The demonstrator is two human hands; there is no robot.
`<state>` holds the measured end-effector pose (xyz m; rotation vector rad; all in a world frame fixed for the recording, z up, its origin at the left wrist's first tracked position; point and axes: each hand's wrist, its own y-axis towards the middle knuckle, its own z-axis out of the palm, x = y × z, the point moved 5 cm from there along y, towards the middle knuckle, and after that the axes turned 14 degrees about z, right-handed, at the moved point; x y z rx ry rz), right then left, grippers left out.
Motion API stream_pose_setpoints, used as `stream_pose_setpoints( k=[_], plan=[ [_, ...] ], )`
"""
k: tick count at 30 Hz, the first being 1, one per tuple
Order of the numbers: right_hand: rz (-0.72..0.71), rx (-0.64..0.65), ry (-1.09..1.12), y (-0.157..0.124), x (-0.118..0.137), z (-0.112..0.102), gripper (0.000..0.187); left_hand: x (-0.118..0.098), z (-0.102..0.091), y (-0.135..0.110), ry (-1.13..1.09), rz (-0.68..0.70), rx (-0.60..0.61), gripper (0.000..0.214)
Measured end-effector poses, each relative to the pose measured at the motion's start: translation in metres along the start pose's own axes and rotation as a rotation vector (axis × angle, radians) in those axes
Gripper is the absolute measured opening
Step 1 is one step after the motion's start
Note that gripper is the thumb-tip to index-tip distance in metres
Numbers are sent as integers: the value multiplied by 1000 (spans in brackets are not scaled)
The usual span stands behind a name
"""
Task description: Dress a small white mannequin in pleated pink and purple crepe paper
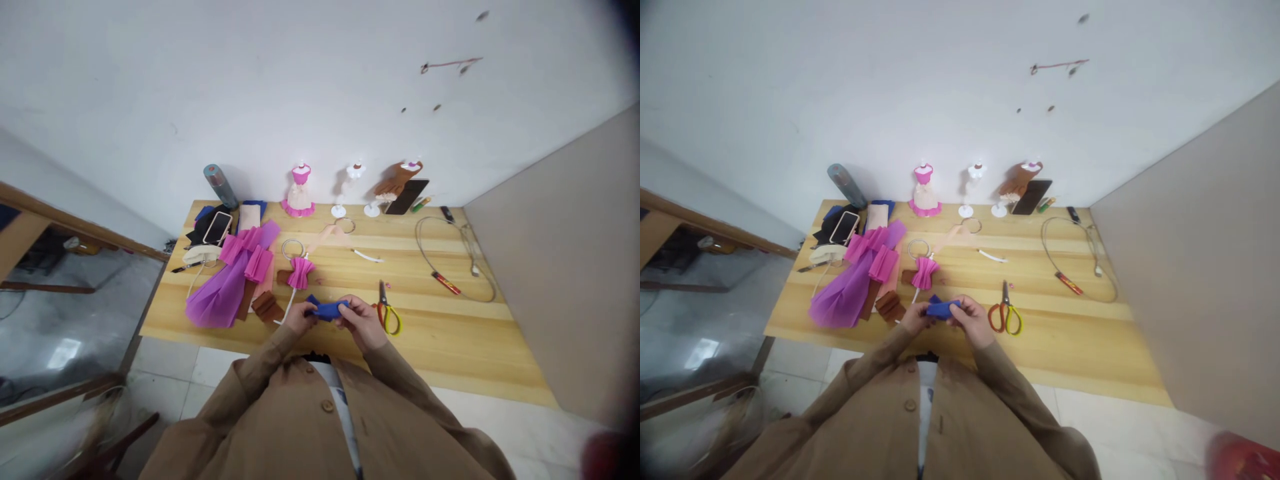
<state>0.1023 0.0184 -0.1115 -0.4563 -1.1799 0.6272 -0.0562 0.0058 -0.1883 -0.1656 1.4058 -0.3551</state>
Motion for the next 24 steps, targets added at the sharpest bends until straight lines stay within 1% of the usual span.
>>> stream_pose_setpoints(
  k=[2,4,8,11,14,18,20,24],
  plan=[
    [-18,-10,5,-4,2,-3,43,3,2,-1,51,-24,14,9],
    [-60,-46,16,-7,7,-8,41,2,3,-2,90,-31,44,10],
    [-169,-153,57,-6,25,-24,35,-9,8,-6,95,-42,126,10],
    [-218,-219,123,-2,38,-37,33,-20,12,-9,76,-39,172,13],
    [-218,-223,165,1,45,-45,32,-27,16,-14,61,-31,198,21],
    [-211,-195,190,2,44,-46,32,-30,18,-19,59,-21,209,28],
    [-215,-194,218,2,42,-46,32,-29,18,-20,62,-23,208,29],
    [-238,-225,247,3,42,-51,32,-23,17,-22,64,-46,219,24]
  ],
)
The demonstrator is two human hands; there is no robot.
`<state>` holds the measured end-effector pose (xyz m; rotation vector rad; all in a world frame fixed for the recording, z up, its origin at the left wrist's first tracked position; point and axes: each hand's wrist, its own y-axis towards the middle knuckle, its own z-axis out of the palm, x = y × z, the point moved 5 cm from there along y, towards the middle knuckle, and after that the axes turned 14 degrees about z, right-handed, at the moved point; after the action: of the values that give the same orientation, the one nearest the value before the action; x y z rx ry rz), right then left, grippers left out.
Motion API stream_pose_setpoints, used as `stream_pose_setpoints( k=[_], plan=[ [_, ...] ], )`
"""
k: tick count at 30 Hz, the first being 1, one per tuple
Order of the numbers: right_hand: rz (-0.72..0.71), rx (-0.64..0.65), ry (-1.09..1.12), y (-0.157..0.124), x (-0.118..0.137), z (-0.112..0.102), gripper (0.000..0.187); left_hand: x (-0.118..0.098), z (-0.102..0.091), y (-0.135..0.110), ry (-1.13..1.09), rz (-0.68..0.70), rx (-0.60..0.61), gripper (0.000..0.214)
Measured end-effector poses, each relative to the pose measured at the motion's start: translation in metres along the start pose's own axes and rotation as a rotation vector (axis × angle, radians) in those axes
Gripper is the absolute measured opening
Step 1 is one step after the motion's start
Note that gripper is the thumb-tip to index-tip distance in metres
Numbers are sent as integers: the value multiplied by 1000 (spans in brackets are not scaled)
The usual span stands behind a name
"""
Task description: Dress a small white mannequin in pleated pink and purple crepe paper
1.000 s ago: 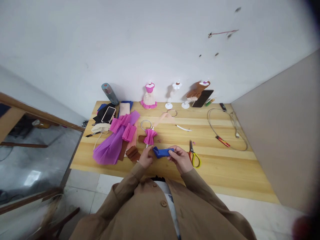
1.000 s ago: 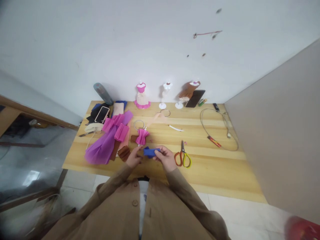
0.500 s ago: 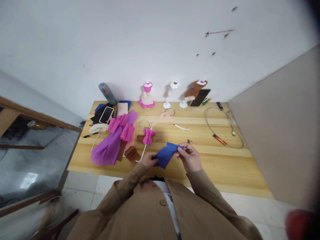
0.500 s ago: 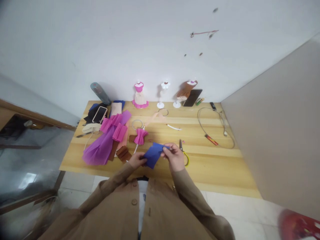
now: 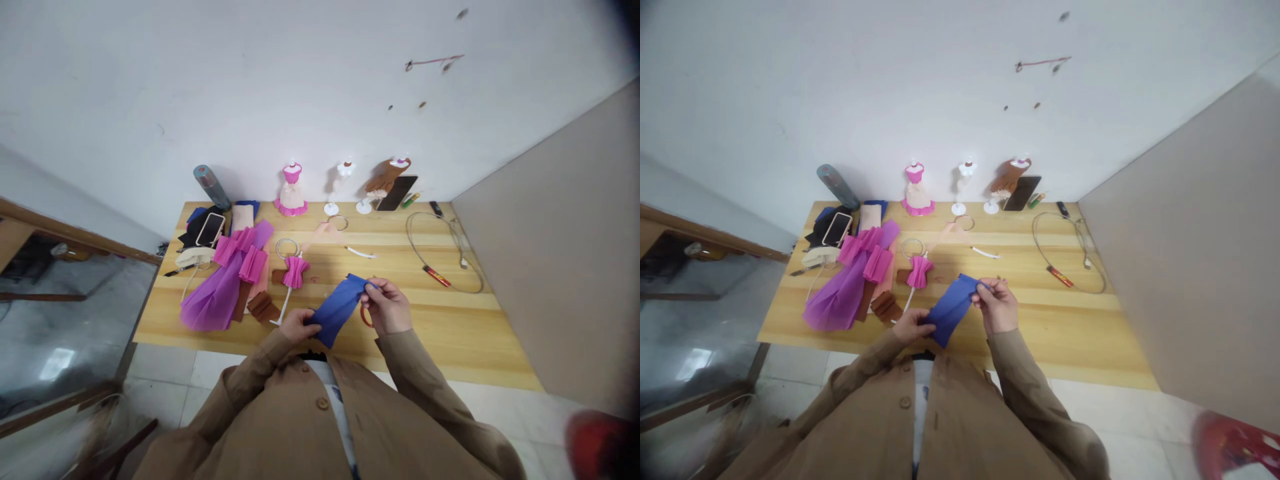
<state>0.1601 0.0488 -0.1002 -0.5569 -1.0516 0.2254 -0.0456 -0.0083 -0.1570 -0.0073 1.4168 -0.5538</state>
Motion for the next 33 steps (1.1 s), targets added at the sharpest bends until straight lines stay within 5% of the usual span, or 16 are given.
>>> stream_pose_setpoints(
  k=[6,14,26,29,33],
  plan=[
    [-59,-70,-33,19,2,-10,31,11,-2,-2,-34,-72,33,39],
    [11,-60,-133,33,-45,-4,34,18,1,8,-119,-98,45,69],
    [-128,-154,-178,50,-45,-32,30,32,-1,1,47,-154,-6,44],
    [-170,-156,-241,53,-39,-38,28,28,-16,-3,233,-165,-115,31],
    [-176,-84,-438,58,-43,-38,27,10,-69,-16,578,-150,-373,30]
  ],
)
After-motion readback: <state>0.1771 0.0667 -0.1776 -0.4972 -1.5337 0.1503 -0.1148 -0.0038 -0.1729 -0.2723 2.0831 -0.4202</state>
